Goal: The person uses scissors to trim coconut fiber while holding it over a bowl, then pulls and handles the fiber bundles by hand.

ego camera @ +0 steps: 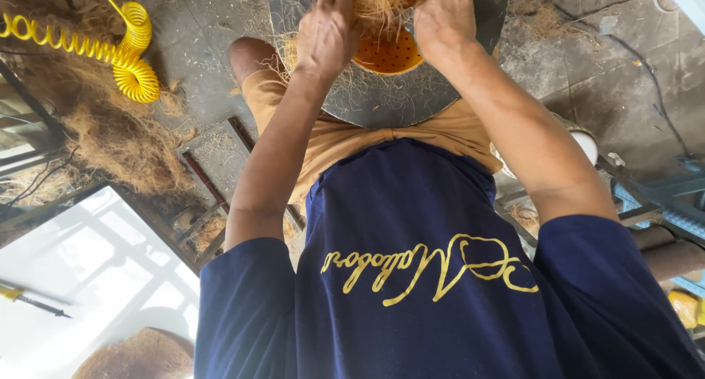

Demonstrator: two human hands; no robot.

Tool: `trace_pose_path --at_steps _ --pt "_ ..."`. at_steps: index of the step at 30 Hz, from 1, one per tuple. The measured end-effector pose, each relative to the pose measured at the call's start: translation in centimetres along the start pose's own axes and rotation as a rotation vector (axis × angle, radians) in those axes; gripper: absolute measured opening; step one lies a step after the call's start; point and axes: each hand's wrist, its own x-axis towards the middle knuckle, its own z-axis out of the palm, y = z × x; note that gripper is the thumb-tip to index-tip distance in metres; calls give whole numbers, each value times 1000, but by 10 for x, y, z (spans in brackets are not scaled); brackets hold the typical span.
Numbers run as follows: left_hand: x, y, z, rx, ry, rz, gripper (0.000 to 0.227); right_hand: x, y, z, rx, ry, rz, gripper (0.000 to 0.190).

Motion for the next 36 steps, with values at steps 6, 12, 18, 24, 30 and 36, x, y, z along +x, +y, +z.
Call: trace_pose_path --at_steps 6,12,18,24,30,36 --pt "1 14 -17 125 78 97 59 -59 17 -101 257 -347 15 22" --pt "5 12 -5 -165 55 -51 78 -124 68 -112 693 -444 177 14" --pt "4 16 -14 -158 79 -35 78 -155 72 -39 1382 -518 145 28" --pt "-5 23 -25 -84 118 128 94 -141 16 0 2045 -330 202 15" --pt "-6 24 -32 -56 96 192 72 -129 7 15 2045 -271 145 5" --pt "-8 17 -21 169 -30 159 84 -140 3 4 1863 -197 269 11"
